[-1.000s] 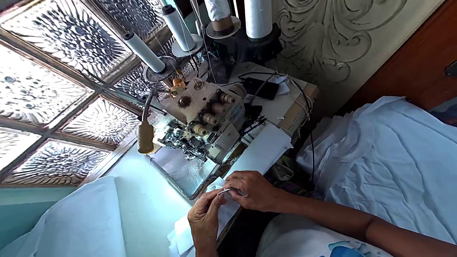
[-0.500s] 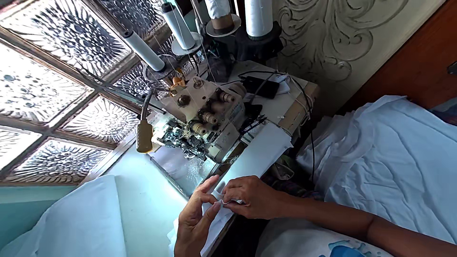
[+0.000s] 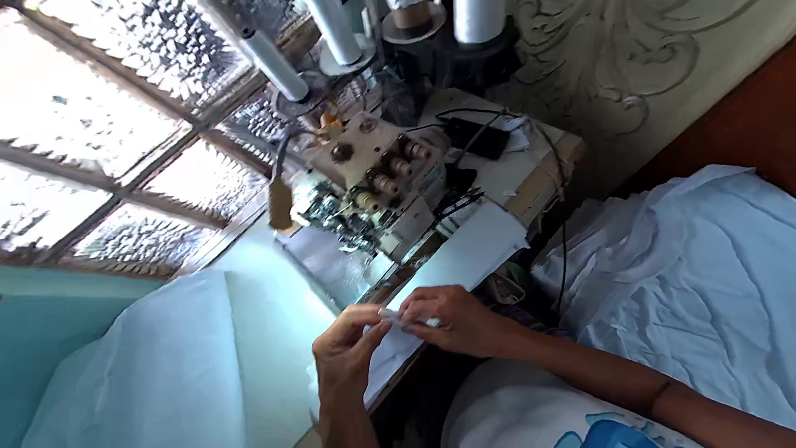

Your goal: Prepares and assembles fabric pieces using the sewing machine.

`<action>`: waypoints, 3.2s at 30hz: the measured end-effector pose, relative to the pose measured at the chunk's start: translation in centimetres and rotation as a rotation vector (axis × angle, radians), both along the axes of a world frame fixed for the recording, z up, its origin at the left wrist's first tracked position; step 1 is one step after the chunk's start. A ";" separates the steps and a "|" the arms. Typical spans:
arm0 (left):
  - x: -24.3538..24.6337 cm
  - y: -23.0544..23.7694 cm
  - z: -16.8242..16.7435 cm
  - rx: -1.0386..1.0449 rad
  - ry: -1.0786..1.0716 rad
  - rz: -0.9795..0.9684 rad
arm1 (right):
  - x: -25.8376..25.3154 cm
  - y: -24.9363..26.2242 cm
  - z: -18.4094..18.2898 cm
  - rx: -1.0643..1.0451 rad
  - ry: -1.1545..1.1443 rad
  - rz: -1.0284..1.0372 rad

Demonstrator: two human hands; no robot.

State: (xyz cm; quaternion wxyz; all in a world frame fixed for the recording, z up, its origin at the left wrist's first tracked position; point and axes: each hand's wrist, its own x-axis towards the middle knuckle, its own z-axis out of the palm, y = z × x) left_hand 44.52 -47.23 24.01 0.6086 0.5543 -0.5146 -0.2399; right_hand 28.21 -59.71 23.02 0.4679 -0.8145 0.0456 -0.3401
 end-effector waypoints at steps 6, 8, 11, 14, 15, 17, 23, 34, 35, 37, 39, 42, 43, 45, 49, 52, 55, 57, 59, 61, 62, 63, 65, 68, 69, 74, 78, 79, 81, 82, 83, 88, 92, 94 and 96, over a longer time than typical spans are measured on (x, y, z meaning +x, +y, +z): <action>-0.3 0.6 0.1 -0.032 0.195 0.160 | -0.8 -0.6 -0.3 0.115 0.057 -0.001; -0.5 0.8 0.1 -0.040 0.236 0.167 | -1.0 -0.5 0.0 0.135 0.073 0.007; -0.4 1.0 -0.1 -0.064 0.270 0.174 | -1.3 -0.4 0.4 0.150 0.142 0.027; -0.3 1.0 -0.2 -0.082 0.293 0.216 | -1.3 -0.4 0.6 0.179 0.182 0.028; -0.3 1.0 -0.2 -0.086 0.306 0.229 | -1.2 -0.3 0.7 0.196 0.186 0.024; -0.4 0.9 -0.3 -0.097 0.336 0.242 | -1.2 -0.3 1.0 0.228 0.182 0.014; -0.2 0.9 -1.0 -0.132 0.353 0.263 | -0.6 0.0 1.4 0.129 0.149 -0.064; -1.3 0.2 -1.2 -0.136 0.160 0.424 | 0.6 1.4 1.4 -0.284 0.076 -0.274; -1.5 0.2 -1.2 -0.130 0.135 0.447 | 0.6 1.5 1.4 -0.297 0.076 -0.281; -1.8 0.1 -1.1 -0.120 0.100 0.491 | 0.6 1.6 1.4 -0.306 0.080 -0.285; -2.0 0.0 -1.1 -0.111 0.074 0.531 | 0.6 1.6 1.5 -0.290 0.081 -0.277; -1.9 -0.3 -0.8 -0.104 0.050 0.598 | 0.8 1.5 1.5 -0.253 0.074 -0.260; -1.7 -0.5 -0.4 -0.092 0.025 0.619 | 1.1 1.4 1.6 -0.242 0.067 -0.256; -0.9 -1.1 0.8 -0.078 -0.076 0.640 | 1.8 0.8 1.8 -0.217 0.042 -0.247; 1.7 -4.1 1.8 -0.021 -0.399 0.608 | 4.0 -0.9 1.6 -0.170 0.027 -0.306; 2.5 -6.0 -0.1 0.146 -0.559 0.531 | 4.9 -1.9 0.2 -0.132 0.085 -0.361; 2.2 -6.7 -0.3 0.256 -0.686 0.524 | 4.7 -2.3 -1.2 -0.058 0.131 -0.365; 1.8 -6.9 -0.3 0.273 -0.798 0.573 | 4.3 -2.3 -1.5 -0.004 0.151 -0.347; 1.1 -6.9 -0.3 0.307 -0.909 0.635 | 4.1 -2.2 -1.4 0.037 0.166 -0.325; 0.0 -6.7 -0.4 0.358 -0.966 0.678 | 3.7 -2.0 -1.3 0.076 0.172 -0.296; -0.5 -6.5 -0.5 0.370 -0.961 0.685 | 3.3 -1.8 -1.3 0.094 0.171 -0.280; -1.0 -6.1 -0.6 0.366 -0.939 0.677 | 2.8 -1.6 -1.4 0.104 0.170 -0.268; -1.8 -5.5 -0.8 0.337 -0.861 0.657 | 1.9 -1.1 -1.5 0.120 0.174 -0.265; -1.9 -5.5 -1.0 0.310 -0.777 0.643 | 1.4 -0.8 -1.7 0.123 0.154 -0.286; -1.7 -5.7 -1.0 0.310 -0.764 0.637 | 1.5 -0.8 -1.7 0.111 0.145 -0.298; -0.4 -6.9 -1.0 0.331 -0.785 0.687 | 3.2 -1.7 -1.7 0.000 0.116 -0.347; -0.2 -7.1 -1.2 0.339 -0.823 0.704 | 3.8 -2.1 -1.9 -0.075 0.141 -0.352; -0.3 -7.0 -1.1 0.340 -0.839 0.697 | 3.7 -2.1 -1.9 -0.104 0.149 -0.357; -0.5 -6.5 -0.8 0.344 -0.862 0.668 | 3.7 -1.9 -1.8 -0.182 0.164 -0.378; -0.5 -6.2 -0.6 0.351 -0.868 0.644 | 3.7 -1.9 -1.8 -0.226 0.172 -0.391; -0.4 -5.9 -0.5 0.355 -0.875 0.620 | 3.9 -1.8 -1.8 -0.275 0.179 -0.410; 2.6 -6.3 0.1 0.428 -0.892 0.563 | 5.1 -1.5 -1.5 -0.515 0.231 -0.518; 4.7 -6.6 -0.1 0.450 -0.917 0.625 | 4.8 -1.1 -1.4 -0.566 0.258 -0.545; 5.9 -6.4 -0.6 0.418 -0.943 0.658 | 3.7 -0.9 -1.2 -0.534 0.260 -0.514; 7.0 -6.0 -1.4 0.384 -0.945 0.699 | 1.8 -0.9 -0.9 -0.478 0.272 -0.477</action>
